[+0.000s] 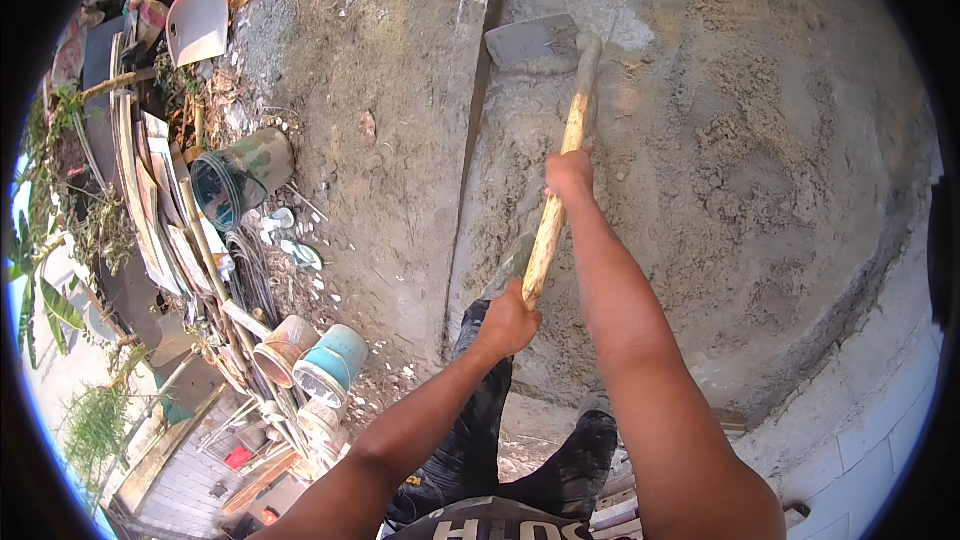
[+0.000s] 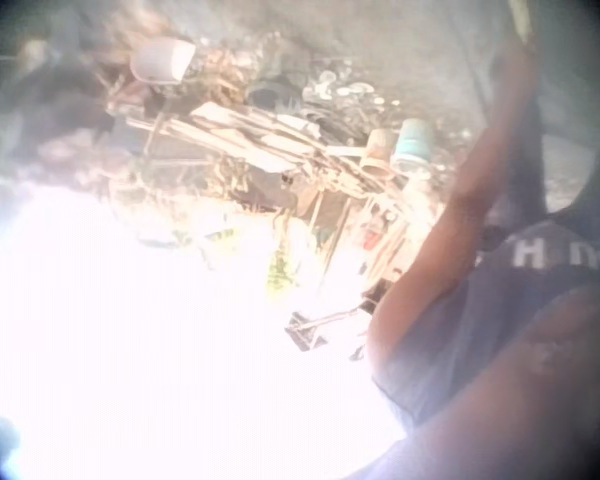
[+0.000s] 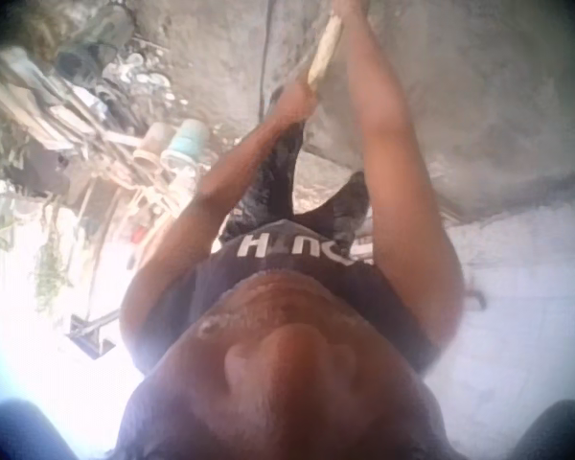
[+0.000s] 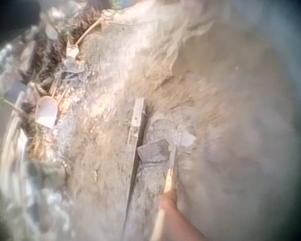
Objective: The person pours water and wet concrete from several buckets onto a pile of sand and cement, then mixes the materials using a hoe.
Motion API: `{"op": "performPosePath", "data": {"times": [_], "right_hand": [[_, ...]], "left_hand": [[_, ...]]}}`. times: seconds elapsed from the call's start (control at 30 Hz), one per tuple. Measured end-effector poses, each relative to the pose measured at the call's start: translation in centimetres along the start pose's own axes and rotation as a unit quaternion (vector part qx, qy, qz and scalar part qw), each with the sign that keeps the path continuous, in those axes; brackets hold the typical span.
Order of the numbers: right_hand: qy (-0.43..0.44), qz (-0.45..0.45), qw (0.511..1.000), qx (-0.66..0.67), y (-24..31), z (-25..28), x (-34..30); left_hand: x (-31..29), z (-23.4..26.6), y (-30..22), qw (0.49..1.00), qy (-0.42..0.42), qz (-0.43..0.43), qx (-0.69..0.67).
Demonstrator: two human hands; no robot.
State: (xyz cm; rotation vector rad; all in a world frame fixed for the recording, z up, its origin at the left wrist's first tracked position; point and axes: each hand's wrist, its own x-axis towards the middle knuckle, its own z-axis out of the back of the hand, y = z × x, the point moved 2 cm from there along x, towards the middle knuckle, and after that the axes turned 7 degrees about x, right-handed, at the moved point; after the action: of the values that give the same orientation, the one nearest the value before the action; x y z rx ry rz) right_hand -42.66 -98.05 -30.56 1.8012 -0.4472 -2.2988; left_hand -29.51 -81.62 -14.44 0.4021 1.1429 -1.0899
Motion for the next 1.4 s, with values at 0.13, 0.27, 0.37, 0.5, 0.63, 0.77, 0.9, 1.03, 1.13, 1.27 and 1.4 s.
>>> {"op": "performPosePath", "data": {"times": [0.13,0.27,0.37,0.5,0.63,0.77,0.9,1.03,1.13,1.27,1.4], "right_hand": [[0.042,-0.041,0.996,-0.07,-7.2,3.4,-5.4],[0.067,-0.042,0.995,-0.054,-16.4,9.7,-6.8],[0.077,-0.045,0.996,-0.016,-21.8,13.2,-13.7],[0.051,-0.056,0.996,-0.043,-32.1,21.4,-25.6],[0.007,0.077,0.989,-0.123,-36.8,24.9,-34.6],[0.022,0.096,0.993,-0.064,-27.3,23.4,-30.6],[0.006,0.125,0.99,0.06,-14.8,19.8,-13.9],[0.009,0.171,0.966,0.191,-2.0,17.9,2.8],[0.023,0.101,0.972,0.213,-3.0,17.2,8.2],[0.021,0.028,0.98,0.195,-12.7,14.6,3.0],[-0.039,-0.078,0.984,0.153,-27.4,17.7,-8.0]], "left_hand": [[-8.2,-7.6,-0.9,0.995,0.028,0.066,-0.066],[-14.0,-17.9,-1.0,0.992,0.039,0.049,-0.11],[-20.8,-23.3,1.0,0.991,0.043,0.058,-0.111],[-34.1,-30.2,1.6,0.908,0.348,0.137,-0.189],[-40.2,-35.0,5.3,0.828,0.505,-0.032,-0.24],[-32.4,-36.4,6.6,0.905,0.354,-0.086,-0.22],[-12.7,-24.6,-1.7,0.916,0.192,-0.027,-0.353],[3.3,-13.2,-11.1,0.994,-0.023,-0.079,-0.065],[5.1,-11.1,-12.7,0.998,0.04,-0.02,-0.045],[0.1,-16.5,-4.1,0.998,0.054,0.0,0.032],[-13.0,-23.1,1.1,0.983,0.173,0.064,0.016]]}}
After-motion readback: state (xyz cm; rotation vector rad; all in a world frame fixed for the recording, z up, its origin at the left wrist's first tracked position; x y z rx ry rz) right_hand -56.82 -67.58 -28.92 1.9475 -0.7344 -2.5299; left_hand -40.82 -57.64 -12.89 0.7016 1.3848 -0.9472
